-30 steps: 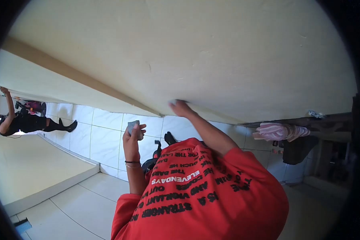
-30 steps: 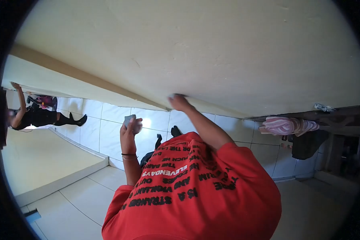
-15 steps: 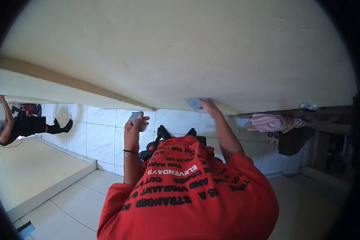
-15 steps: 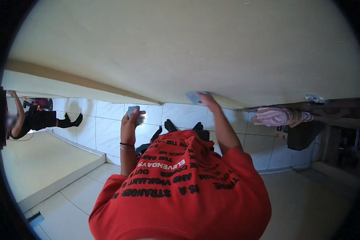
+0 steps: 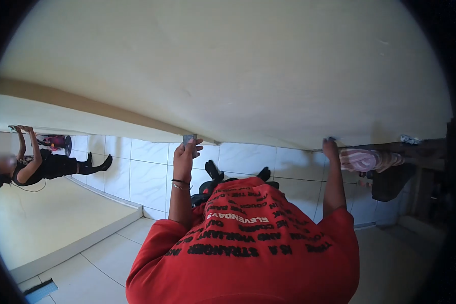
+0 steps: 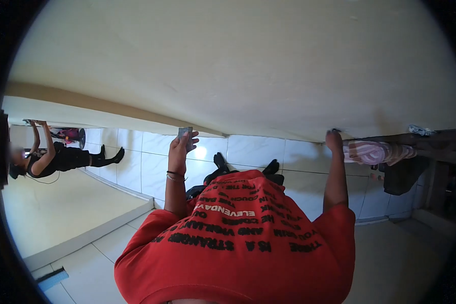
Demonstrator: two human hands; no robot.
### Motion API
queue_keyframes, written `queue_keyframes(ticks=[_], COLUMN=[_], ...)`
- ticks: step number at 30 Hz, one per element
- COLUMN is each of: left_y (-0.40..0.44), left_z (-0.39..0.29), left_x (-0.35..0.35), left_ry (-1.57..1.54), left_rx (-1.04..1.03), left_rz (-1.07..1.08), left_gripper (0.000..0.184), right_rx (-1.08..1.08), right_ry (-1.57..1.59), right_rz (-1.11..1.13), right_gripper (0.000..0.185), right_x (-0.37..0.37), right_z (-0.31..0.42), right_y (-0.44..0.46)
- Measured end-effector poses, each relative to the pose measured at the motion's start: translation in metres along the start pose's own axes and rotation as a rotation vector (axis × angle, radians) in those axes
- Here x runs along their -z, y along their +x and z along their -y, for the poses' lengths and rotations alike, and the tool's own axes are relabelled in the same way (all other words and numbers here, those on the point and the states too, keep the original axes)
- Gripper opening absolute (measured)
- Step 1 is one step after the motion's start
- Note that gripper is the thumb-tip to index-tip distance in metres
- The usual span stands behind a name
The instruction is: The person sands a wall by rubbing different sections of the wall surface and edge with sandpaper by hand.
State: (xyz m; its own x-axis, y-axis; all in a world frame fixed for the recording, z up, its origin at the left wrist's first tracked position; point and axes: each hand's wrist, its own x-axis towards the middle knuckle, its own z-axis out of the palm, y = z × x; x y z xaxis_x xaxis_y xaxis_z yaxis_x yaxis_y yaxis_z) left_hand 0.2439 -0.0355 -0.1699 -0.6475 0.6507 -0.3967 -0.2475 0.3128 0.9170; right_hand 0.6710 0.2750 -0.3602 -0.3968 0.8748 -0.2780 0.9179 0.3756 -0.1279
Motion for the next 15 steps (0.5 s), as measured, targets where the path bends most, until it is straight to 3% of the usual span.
queue_keyframes(ticks=[1,3,5,6,7,8,10,15], left_y=[0.002,0.008,0.012,0.014,0.017,0.020,0.024,0.013], left_z=[-0.001,-0.002,0.003,0.005,0.007,0.010,0.013,-0.010], left_x=[0.009,0.035,0.063,0.077,0.092,0.107,0.135,0.177], left_ry=[-0.021,-0.037,-0.030,-0.026,-0.001,-0.001,-0.008,0.041], left_rx=[-0.010,-0.031,-0.020,-0.006,0.000,-0.004,0.045,0.025], left_rz=[-0.007,0.000,-0.018,-0.031,-0.019,-0.025,-0.038,-0.046], left_gripper=[0.032,0.035,0.036,0.036,0.034,0.034,0.035,0.036], right_rx=[0.232,0.103,0.120,0.090,0.156,0.088,0.110,0.440], right_ry=[-0.220,-0.001,-0.060,0.061,0.083,0.224,0.257,0.307], right_rz=[0.109,0.113,0.160,0.252,0.140,0.134,0.331,0.391], right_gripper=[0.030,0.028,0.029,0.030,0.029,0.029,0.029,0.030], right_x=[-0.019,-0.049,-0.095,-0.089,-0.114,-0.085,-0.089,-0.134], right_z=[0.010,0.064,0.118,0.160,0.190,0.245,0.320,0.486], right_y=[0.013,0.023,0.037,0.034,0.036,0.018,0.021,0.028])
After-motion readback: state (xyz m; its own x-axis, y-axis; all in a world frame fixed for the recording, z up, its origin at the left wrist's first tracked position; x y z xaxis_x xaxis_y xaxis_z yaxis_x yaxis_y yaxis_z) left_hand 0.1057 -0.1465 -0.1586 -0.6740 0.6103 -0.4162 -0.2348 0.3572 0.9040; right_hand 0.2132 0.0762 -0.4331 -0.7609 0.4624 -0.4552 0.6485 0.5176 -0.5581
